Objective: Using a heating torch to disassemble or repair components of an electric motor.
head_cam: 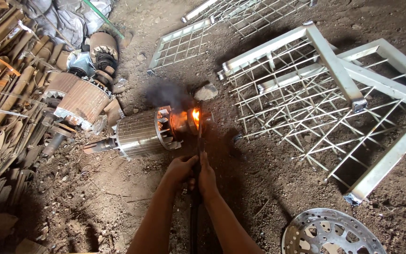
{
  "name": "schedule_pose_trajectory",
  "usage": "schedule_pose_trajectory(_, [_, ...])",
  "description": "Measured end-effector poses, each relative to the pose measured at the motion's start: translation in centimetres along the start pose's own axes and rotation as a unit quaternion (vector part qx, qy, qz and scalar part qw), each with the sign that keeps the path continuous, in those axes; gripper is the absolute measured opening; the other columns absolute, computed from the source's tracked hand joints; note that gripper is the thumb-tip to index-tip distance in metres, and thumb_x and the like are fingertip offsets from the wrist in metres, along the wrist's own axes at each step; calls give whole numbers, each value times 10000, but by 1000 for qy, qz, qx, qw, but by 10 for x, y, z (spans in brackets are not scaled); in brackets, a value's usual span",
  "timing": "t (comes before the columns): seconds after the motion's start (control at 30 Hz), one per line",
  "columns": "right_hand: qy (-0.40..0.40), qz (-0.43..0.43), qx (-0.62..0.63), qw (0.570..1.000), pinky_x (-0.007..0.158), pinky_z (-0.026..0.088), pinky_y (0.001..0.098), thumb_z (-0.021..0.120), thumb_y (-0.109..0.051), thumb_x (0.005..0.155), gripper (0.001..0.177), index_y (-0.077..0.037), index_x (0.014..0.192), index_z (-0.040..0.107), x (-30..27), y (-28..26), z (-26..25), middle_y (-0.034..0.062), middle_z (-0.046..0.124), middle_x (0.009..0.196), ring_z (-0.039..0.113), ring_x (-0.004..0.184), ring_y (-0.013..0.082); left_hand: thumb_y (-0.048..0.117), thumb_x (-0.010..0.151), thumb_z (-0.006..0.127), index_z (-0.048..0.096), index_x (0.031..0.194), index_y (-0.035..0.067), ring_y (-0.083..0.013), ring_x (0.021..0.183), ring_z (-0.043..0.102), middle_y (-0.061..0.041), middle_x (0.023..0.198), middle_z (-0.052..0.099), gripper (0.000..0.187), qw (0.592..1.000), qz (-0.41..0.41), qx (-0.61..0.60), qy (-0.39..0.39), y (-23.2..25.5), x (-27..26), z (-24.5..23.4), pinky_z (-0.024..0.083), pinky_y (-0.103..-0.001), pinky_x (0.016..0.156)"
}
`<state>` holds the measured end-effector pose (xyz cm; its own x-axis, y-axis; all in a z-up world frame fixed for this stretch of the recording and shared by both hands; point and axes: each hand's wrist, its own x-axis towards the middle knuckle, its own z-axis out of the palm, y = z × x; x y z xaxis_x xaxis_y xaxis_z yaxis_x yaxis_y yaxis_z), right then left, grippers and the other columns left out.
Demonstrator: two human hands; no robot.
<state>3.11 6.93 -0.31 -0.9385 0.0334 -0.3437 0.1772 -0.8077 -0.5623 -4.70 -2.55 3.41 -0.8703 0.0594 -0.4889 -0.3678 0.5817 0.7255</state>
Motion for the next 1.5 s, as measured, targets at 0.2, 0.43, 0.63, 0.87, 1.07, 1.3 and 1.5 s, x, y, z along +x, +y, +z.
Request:
schedule_pose_trajectory(0.2, [22, 1, 7, 1000, 382, 415, 294, 418, -654, 1000, 597, -108, 820, 582, 0, -4, 1, 14, 538, 607, 495, 422, 128, 374, 958, 683, 683, 1223, -12, -168, 493, 539, -69, 675, 600, 468, 999, 14, -31, -9, 1, -4, 3, 456, -339, 461])
schedule_pose_trajectory(0.43, [18, -6, -4, 1000, 378, 415, 296, 419, -645, 999, 585, -117, 813, 589, 0, -3, -1, 24, 546, 593, 497, 411, 133, 363, 955, 683, 674, 1236, 3, -153, 495, 535, -60, 662, 599, 457, 999, 12, -41, -9, -1, 1, 5, 463, -327, 456])
schedule_pose_trajectory(0.63, [9, 0, -13, 1000, 368, 414, 298, 399, -668, 1002, 639, -101, 773, 586, 6, 0, -4, 28, 536, 555, 491, 393, 141, 351, 956, 682, 667, 1228, -20, -179, 475, 534, -81, 674, 601, 460, 998, 8, -61, -11, 7, -11, 7, 464, -350, 436])
schedule_pose_trajectory(0.87, [23, 5, -28, 999, 373, 408, 304, 399, -672, 1003, 651, -99, 767, 600, -1, -7, -1, 31, 533, 538, 492, 384, 155, 356, 979, 669, 676, 1159, -28, -170, 425, 540, -84, 681, 610, 425, 997, -3, -68, -24, 16, -22, 6, 480, -344, 397])
schedule_pose_trajectory(1.07, [14, -2, -37, 999, 377, 402, 301, 372, -690, 992, 655, -113, 777, 594, 3, -4, -6, 22, 512, 521, 483, 385, 152, 347, 970, 680, 683, 1128, -26, -183, 407, 528, -81, 656, 588, 405, 996, 4, -86, -38, 13, -18, 7, 466, -352, 371])
schedule_pose_trajectory(1.3, [1, 10, 3, 1000, 370, 391, 291, 395, -720, 972, 634, -144, 791, 587, 10, -2, -9, 7, 521, 551, 468, 390, 142, 359, 947, 692, 667, 1145, 9, -197, 391, 517, -82, 660, 565, 403, 994, 5, -100, -39, 9, -8, 10, 473, -370, 353])
schedule_pose_trajectory(1.5, [-37, -10, 14, 999, 376, 406, 276, 387, -740, 988, 684, -113, 789, 576, 18, 7, -15, 10, 536, 568, 490, 404, 132, 361, 953, 697, 686, 1151, 5, -176, 397, 522, -71, 661, 581, 408, 996, 10, -82, -29, 9, -9, 9, 475, -347, 359])
